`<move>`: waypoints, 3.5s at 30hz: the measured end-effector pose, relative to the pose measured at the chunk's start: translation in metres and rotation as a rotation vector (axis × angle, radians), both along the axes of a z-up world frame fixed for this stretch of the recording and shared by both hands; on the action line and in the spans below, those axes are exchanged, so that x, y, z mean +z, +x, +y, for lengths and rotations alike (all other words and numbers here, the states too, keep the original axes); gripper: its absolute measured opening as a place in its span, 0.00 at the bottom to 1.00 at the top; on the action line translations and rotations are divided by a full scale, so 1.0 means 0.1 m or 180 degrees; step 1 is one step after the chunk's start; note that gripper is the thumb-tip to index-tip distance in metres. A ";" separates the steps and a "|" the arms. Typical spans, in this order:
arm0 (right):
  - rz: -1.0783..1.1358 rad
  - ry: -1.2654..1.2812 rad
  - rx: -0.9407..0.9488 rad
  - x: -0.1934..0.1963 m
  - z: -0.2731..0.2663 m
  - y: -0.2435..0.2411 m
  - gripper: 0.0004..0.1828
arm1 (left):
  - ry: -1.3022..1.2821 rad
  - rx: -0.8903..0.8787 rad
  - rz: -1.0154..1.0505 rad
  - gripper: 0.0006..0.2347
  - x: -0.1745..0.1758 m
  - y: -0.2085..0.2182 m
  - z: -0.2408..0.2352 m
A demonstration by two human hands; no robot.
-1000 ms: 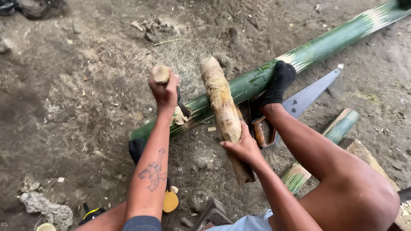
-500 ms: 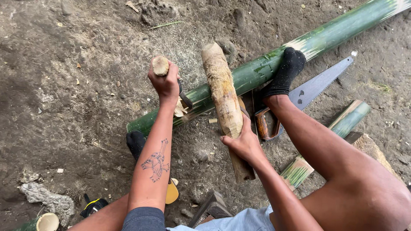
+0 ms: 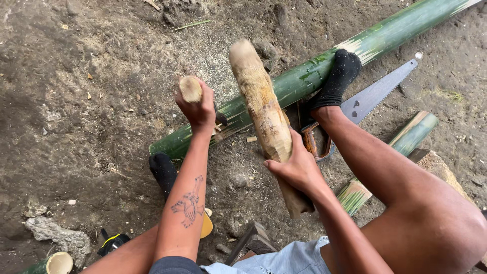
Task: The person uses a wooden mallet and a chisel-like tool to hollow out the inside of a green bamboo pole. They repeatedly strike the tool to remove material from the bamboo's interior.
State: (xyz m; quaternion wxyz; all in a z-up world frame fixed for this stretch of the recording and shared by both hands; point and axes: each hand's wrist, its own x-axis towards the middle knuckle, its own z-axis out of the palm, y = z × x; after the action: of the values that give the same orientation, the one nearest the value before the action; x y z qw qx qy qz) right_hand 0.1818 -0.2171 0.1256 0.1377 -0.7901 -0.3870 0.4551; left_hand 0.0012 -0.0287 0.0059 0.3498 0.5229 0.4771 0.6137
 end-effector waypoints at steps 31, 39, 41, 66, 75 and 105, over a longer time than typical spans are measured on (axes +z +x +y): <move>-0.0832 0.1384 0.0931 1.00 -0.16 0.12 0.55 | 0.0839 -0.0399 0.1104 0.08 0.12 0.37 -0.27; 0.1722 0.2834 -0.1184 1.19 -0.21 0.14 0.47 | 0.0538 -0.0327 0.1256 0.12 0.13 0.37 -0.25; 0.1600 0.2192 -0.1340 1.02 -0.08 0.04 0.36 | 0.0494 -0.0499 0.1241 0.17 0.14 0.35 -0.23; -0.0130 0.1985 0.0190 0.59 -0.34 -0.03 0.55 | -0.0702 -0.0582 0.1003 0.20 -0.28 0.29 -0.34; 0.0037 0.1112 0.0084 0.31 -0.19 -0.15 0.57 | -0.0743 -0.0746 0.1418 0.14 -0.67 0.22 -0.27; 0.0151 0.0404 -0.0121 -0.85 -0.12 0.12 0.61 | -0.0509 -0.1160 -0.1053 0.01 -0.02 -0.13 0.31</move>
State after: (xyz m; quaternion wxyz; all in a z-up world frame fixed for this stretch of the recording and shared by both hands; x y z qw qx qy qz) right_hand 0.1943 -0.2287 0.0408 0.2052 -0.7760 -0.3966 0.4456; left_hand -0.0117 0.0026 0.0036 0.5681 0.4634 0.3583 0.5780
